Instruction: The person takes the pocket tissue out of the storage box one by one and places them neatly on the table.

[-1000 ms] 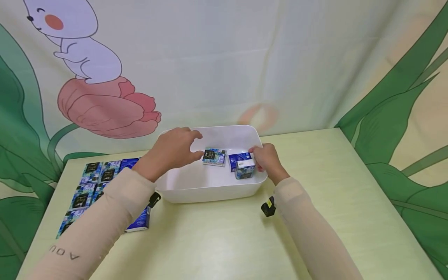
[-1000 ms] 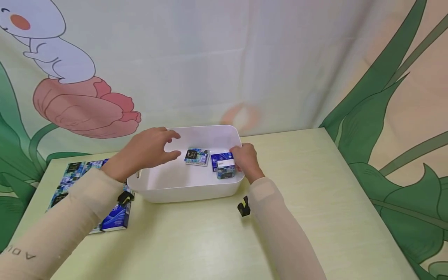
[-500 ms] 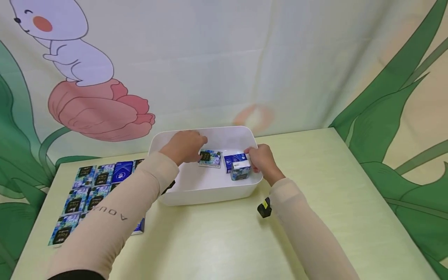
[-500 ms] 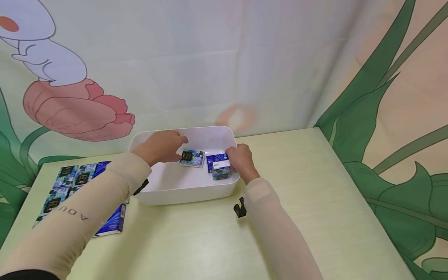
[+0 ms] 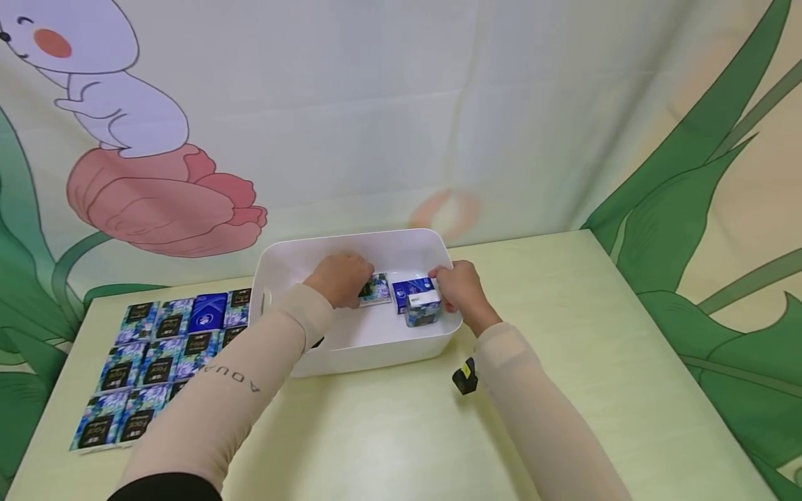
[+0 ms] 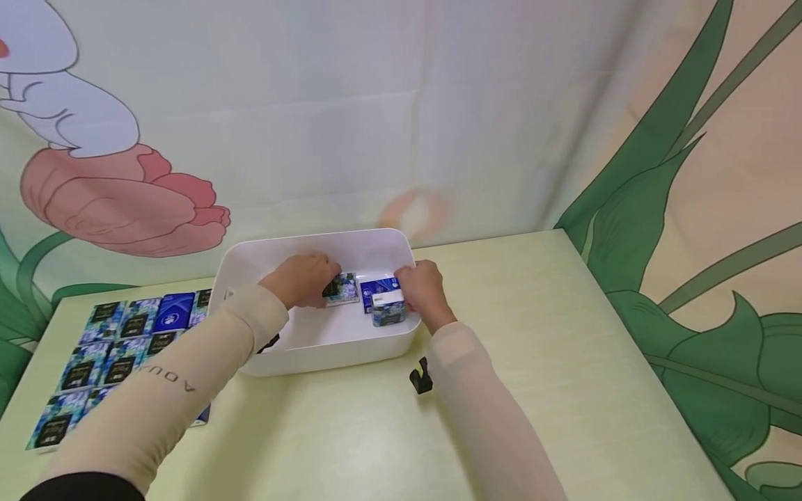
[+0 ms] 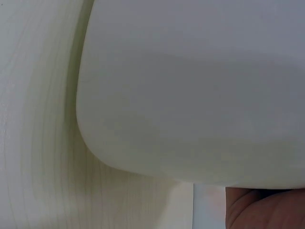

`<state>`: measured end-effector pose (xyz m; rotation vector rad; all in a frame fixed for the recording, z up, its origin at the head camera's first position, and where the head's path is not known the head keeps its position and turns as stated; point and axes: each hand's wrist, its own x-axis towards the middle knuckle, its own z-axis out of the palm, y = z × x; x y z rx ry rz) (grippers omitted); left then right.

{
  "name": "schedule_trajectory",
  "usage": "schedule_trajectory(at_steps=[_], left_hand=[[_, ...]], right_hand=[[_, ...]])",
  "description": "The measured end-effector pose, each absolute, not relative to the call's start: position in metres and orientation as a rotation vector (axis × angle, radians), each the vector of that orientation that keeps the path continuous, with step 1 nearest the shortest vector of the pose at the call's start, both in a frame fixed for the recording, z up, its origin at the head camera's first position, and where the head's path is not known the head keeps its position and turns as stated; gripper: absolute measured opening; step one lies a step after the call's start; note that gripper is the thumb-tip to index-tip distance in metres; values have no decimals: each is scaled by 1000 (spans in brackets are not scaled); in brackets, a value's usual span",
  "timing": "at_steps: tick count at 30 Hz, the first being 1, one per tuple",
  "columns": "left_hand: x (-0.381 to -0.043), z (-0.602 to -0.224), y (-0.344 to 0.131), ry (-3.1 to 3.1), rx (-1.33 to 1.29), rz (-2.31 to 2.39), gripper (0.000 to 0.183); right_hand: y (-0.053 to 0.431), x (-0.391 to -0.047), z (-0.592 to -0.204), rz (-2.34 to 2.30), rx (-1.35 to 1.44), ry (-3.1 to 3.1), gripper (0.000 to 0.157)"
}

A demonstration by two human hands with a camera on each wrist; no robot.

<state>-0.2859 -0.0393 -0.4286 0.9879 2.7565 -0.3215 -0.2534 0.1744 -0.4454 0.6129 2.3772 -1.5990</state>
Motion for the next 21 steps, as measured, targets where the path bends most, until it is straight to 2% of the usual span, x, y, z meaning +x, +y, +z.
schedule_trajectory(at_steps=[4, 10, 21], left_hand=[[-284, -416, -41, 2711, 855, -197, 35], [-274, -389, -52, 2743, 807, -71, 56], [-207, -307, -99, 2988, 874, 219, 60]], right_hand=[[175, -252, -445, -1600, 603, 2380, 24], [174, -253, -444, -1582, 605, 2392, 24], [174, -254, -446, -1571, 600, 2385, 26]])
